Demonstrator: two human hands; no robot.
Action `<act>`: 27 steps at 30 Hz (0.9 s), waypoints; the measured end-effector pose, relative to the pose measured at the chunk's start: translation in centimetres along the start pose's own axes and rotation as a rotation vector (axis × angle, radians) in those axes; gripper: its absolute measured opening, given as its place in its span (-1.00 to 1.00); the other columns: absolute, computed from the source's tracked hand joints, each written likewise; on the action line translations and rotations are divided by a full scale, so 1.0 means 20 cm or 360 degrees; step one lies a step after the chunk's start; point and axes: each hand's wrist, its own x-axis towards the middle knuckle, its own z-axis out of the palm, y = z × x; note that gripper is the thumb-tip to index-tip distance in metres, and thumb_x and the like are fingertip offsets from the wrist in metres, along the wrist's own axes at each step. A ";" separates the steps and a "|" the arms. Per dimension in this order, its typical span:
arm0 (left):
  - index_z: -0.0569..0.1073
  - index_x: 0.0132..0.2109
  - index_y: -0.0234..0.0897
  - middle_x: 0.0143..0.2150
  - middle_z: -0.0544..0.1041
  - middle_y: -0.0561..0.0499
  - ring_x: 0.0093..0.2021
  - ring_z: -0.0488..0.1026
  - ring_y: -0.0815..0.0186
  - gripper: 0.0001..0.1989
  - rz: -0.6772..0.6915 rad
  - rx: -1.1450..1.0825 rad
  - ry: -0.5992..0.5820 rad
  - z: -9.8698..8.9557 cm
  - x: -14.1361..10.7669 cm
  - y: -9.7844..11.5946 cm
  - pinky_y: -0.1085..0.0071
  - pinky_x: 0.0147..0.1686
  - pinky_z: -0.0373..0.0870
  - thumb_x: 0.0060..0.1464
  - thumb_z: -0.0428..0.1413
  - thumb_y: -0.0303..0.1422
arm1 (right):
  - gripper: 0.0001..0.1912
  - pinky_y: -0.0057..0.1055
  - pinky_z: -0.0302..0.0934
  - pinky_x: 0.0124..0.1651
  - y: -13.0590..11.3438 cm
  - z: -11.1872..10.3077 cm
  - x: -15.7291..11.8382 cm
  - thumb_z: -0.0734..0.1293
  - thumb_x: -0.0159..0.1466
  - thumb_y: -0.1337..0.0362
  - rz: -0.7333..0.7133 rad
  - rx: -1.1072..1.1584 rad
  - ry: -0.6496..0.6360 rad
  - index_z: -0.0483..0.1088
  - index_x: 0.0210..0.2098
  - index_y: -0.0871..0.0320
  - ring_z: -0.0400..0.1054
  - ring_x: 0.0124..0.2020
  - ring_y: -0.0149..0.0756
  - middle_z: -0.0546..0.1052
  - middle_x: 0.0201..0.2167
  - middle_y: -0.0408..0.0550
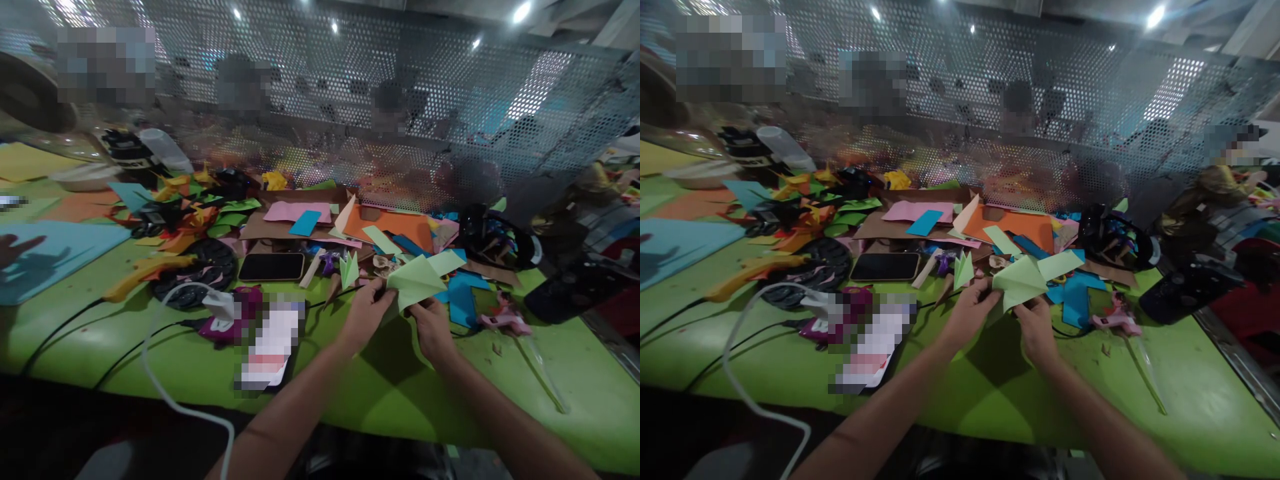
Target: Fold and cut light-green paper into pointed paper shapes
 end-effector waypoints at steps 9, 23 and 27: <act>0.56 -0.15 -0.33 -0.18 0.62 -0.07 -0.16 0.50 0.19 -0.77 -0.0068 -0.0099 -0.0005 0.00 -0.01 0.02 0.32 -0.10 0.40 0.09 0.15 -0.30 | -0.87 -0.41 0.01 -0.47 -0.01 0.01 -0.01 0.44 -0.12 0.27 -0.0051 0.0006 -0.0031 0.41 -0.59 0.11 0.09 -0.55 -0.41 0.38 -0.63 -0.20; 0.50 -0.27 -0.29 -0.32 0.53 0.01 -0.25 0.41 0.30 -0.84 -0.0005 -0.0026 0.0314 -0.05 0.02 -0.03 0.41 -0.19 0.34 0.12 0.14 -0.27 | -0.56 -0.37 0.15 -0.33 0.02 -0.06 0.00 0.31 0.24 -0.15 -0.0082 0.0008 -0.0383 0.52 -0.32 0.12 0.30 -0.44 -0.32 0.54 -0.43 -0.08; 0.51 -0.25 -0.30 -0.31 0.54 0.00 -0.25 0.42 0.29 -0.81 0.0003 -0.0007 0.0333 -0.05 0.02 -0.03 0.39 -0.18 0.34 0.10 0.14 -0.25 | -0.61 -0.39 0.14 -0.33 0.02 -0.05 0.00 0.37 0.19 -0.11 -0.0109 -0.0013 -0.0390 0.52 -0.30 0.10 0.29 -0.44 -0.34 0.53 -0.41 -0.10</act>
